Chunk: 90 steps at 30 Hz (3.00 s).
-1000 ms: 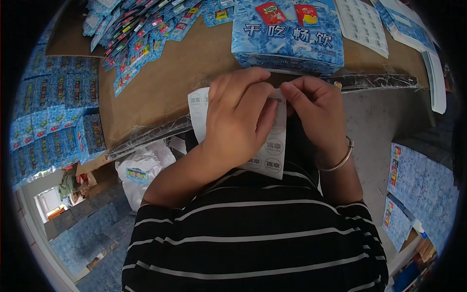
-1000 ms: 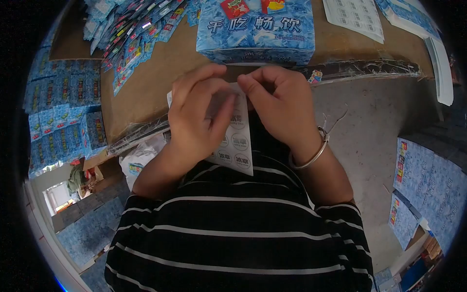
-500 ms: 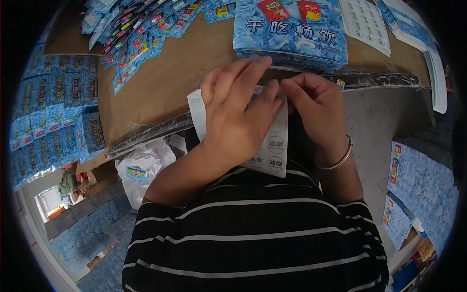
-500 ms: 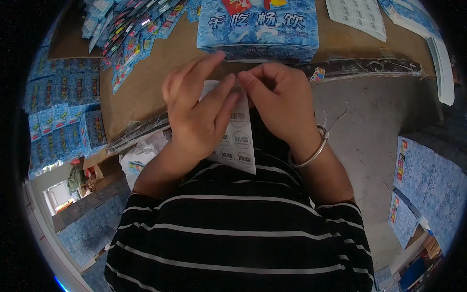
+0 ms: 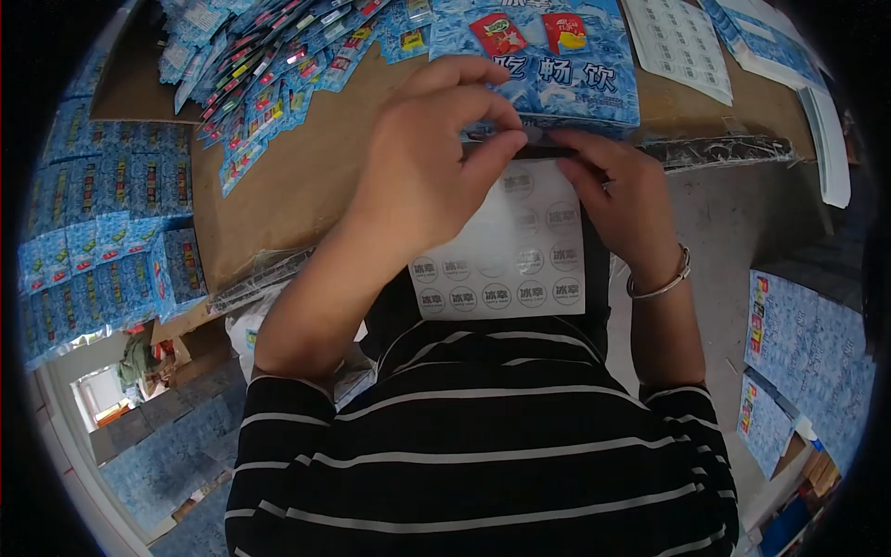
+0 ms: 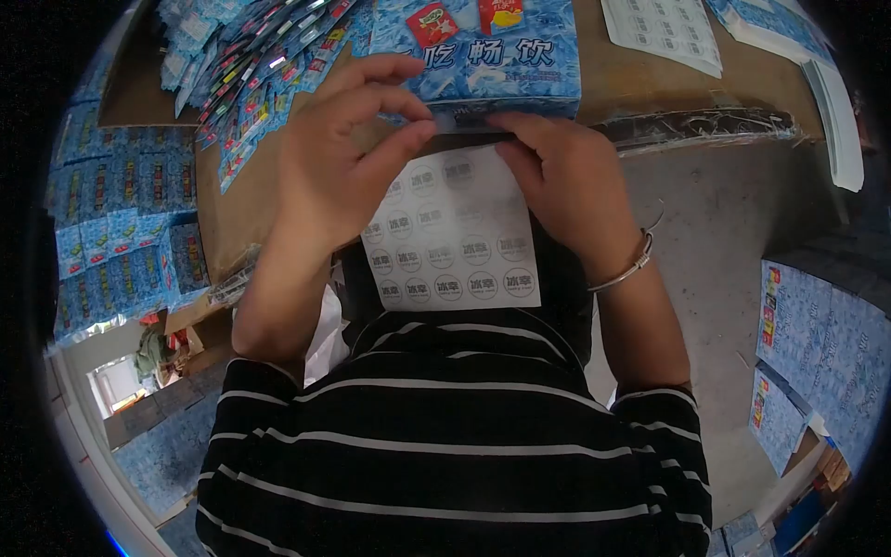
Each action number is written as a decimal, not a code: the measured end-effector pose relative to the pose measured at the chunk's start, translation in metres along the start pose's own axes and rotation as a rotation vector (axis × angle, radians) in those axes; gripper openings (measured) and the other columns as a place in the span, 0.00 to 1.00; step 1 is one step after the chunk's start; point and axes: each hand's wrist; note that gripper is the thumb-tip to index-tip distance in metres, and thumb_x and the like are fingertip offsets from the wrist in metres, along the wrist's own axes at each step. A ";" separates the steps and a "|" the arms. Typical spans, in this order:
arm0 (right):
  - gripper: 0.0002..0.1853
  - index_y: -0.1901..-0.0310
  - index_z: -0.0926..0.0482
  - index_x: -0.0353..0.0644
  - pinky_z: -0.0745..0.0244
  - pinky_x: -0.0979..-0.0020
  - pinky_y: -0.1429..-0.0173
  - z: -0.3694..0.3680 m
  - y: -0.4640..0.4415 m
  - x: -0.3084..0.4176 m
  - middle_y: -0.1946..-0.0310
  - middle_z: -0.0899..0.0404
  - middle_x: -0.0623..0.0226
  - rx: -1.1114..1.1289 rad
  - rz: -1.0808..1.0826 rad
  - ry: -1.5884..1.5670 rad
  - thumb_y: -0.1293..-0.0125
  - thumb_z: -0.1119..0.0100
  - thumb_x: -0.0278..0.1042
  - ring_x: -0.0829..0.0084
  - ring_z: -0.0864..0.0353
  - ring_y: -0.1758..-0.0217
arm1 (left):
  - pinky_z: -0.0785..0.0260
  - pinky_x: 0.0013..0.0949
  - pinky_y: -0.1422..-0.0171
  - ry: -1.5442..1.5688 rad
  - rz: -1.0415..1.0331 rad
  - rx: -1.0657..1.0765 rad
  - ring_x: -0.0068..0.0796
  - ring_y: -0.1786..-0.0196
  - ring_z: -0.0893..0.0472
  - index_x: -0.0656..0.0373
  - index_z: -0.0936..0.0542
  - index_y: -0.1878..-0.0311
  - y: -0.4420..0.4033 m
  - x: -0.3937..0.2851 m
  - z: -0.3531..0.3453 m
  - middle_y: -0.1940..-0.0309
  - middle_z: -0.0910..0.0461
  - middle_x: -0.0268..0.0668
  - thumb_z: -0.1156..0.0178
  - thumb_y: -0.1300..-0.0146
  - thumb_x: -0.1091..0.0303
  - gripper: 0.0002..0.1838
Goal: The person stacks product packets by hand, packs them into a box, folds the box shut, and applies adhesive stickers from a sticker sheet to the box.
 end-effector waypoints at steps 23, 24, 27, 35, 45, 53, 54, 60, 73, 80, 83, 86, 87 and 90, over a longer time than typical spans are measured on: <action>0.09 0.61 0.20 0.43 0.27 0.63 0.63 -0.005 -0.001 -0.011 0.70 0.20 0.60 -0.039 0.105 0.052 0.44 0.40 0.31 0.59 0.21 0.67 | 0.38 0.39 0.48 -0.359 -0.305 -0.019 0.36 0.55 0.25 0.58 0.20 0.75 -0.023 0.017 -0.027 0.61 0.23 0.34 0.35 0.59 0.74 0.05; 0.09 0.61 0.20 0.43 0.27 0.63 0.63 -0.005 -0.001 -0.010 0.70 0.20 0.60 -0.039 0.105 0.052 0.44 0.40 0.31 0.59 0.21 0.67 | 0.39 0.39 0.48 -0.383 -0.325 -0.036 0.36 0.55 0.25 0.58 0.21 0.75 -0.022 0.016 -0.028 0.62 0.23 0.34 0.36 0.59 0.74 0.05; 0.08 0.62 0.20 0.43 0.27 0.64 0.62 -0.004 -0.001 -0.009 0.69 0.20 0.60 -0.019 0.080 0.055 0.44 0.40 0.31 0.59 0.21 0.67 | 0.40 0.39 0.47 -0.424 -0.362 -0.065 0.35 0.56 0.25 0.58 0.21 0.75 -0.020 0.016 -0.030 0.62 0.23 0.34 0.36 0.58 0.74 0.05; 0.10 0.60 0.19 0.43 0.28 0.71 0.67 -0.006 -0.001 -0.011 0.71 0.20 0.62 -0.041 0.099 0.062 0.45 0.39 0.28 0.66 0.22 0.73 | 0.42 0.39 0.46 -0.473 -0.395 -0.122 0.35 0.57 0.25 0.58 0.22 0.74 -0.018 0.019 -0.034 0.62 0.23 0.35 0.37 0.59 0.73 0.06; 0.15 0.54 0.23 0.47 0.28 0.65 0.66 -0.011 0.005 -0.011 0.75 0.22 0.64 -0.089 0.064 0.034 0.46 0.39 0.29 0.62 0.23 0.72 | 0.34 0.36 0.45 -0.293 -0.205 0.089 0.38 0.52 0.25 0.55 0.18 0.63 -0.036 0.026 -0.018 0.54 0.23 0.38 0.30 0.59 0.70 0.16; 0.35 0.36 0.37 0.51 0.30 0.66 0.68 -0.015 0.002 -0.011 0.78 0.24 0.68 -0.093 0.083 0.084 0.48 0.37 0.28 0.64 0.25 0.76 | 0.30 0.36 0.51 -0.233 -0.239 -0.015 0.37 0.56 0.23 0.58 0.17 0.74 -0.036 0.034 -0.033 0.57 0.25 0.39 0.31 0.58 0.70 0.06; 0.35 0.36 0.37 0.51 0.30 0.66 0.68 -0.015 0.002 -0.011 0.78 0.24 0.68 -0.093 0.082 0.086 0.48 0.37 0.28 0.64 0.25 0.76 | 0.30 0.35 0.52 -0.148 -0.190 -0.037 0.37 0.56 0.24 0.58 0.16 0.74 -0.035 0.040 -0.035 0.56 0.25 0.39 0.30 0.59 0.70 0.07; 0.35 0.36 0.37 0.52 0.30 0.67 0.69 -0.016 0.003 -0.012 0.79 0.24 0.69 -0.096 0.078 0.051 0.48 0.37 0.28 0.65 0.25 0.76 | 0.32 0.35 0.48 -0.184 -0.076 0.009 0.37 0.54 0.25 0.58 0.18 0.62 -0.034 0.030 -0.029 0.54 0.26 0.41 0.27 0.63 0.68 0.19; 0.35 0.37 0.36 0.53 0.30 0.70 0.70 -0.016 0.004 -0.012 0.79 0.25 0.69 -0.094 0.021 0.004 0.49 0.36 0.27 0.67 0.25 0.77 | 0.34 0.37 0.47 -0.346 -0.168 -0.070 0.40 0.52 0.26 0.58 0.24 0.52 -0.024 0.042 -0.018 0.55 0.25 0.40 0.26 0.65 0.66 0.31; 0.40 0.33 0.43 0.53 0.28 0.71 0.71 -0.006 0.003 -0.006 0.80 0.25 0.68 -0.103 -0.126 -0.155 0.48 0.36 0.28 0.68 0.23 0.78 | 0.36 0.38 0.46 -0.429 -0.228 -0.098 0.41 0.51 0.27 0.59 0.27 0.47 -0.025 0.047 -0.018 0.55 0.25 0.40 0.26 0.66 0.64 0.37; 0.41 0.32 0.46 0.51 0.27 0.76 0.69 -0.008 0.000 -0.005 0.82 0.23 0.67 -0.019 -0.037 0.051 0.47 0.37 0.26 0.75 0.24 0.80 | 0.36 0.38 0.45 -0.460 -0.240 -0.113 0.41 0.51 0.28 0.59 0.28 0.45 -0.025 0.048 -0.016 0.55 0.25 0.40 0.26 0.67 0.64 0.39; 0.42 0.31 0.48 0.53 0.27 0.73 0.70 -0.010 -0.006 0.007 0.82 0.23 0.63 0.017 -0.034 0.043 0.48 0.37 0.27 0.69 0.22 0.80 | 0.35 0.39 0.48 -0.447 -0.275 -0.124 0.41 0.53 0.27 0.58 0.25 0.49 -0.027 0.051 -0.013 0.58 0.24 0.38 0.26 0.67 0.63 0.36; 0.42 0.31 0.48 0.53 0.27 0.73 0.70 -0.010 -0.010 0.009 0.82 0.23 0.63 0.019 -0.035 0.044 0.48 0.37 0.27 0.69 0.22 0.80 | 0.34 0.38 0.49 -0.419 -0.309 -0.089 0.40 0.54 0.27 0.57 0.24 0.51 -0.029 0.053 -0.011 0.59 0.23 0.37 0.26 0.67 0.63 0.33; 0.42 0.31 0.48 0.53 0.27 0.71 0.69 -0.008 -0.019 0.010 0.81 0.22 0.61 0.065 -0.133 0.086 0.48 0.38 0.28 0.65 0.21 0.78 | 0.34 0.37 0.50 -0.389 -0.384 -0.043 0.37 0.56 0.26 0.58 0.21 0.56 -0.033 0.058 -0.007 0.61 0.23 0.36 0.26 0.67 0.63 0.29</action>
Point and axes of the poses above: each hand's wrist, its own y-axis away from the middle knuckle, its own z-axis out of the back of the hand, x = y × z
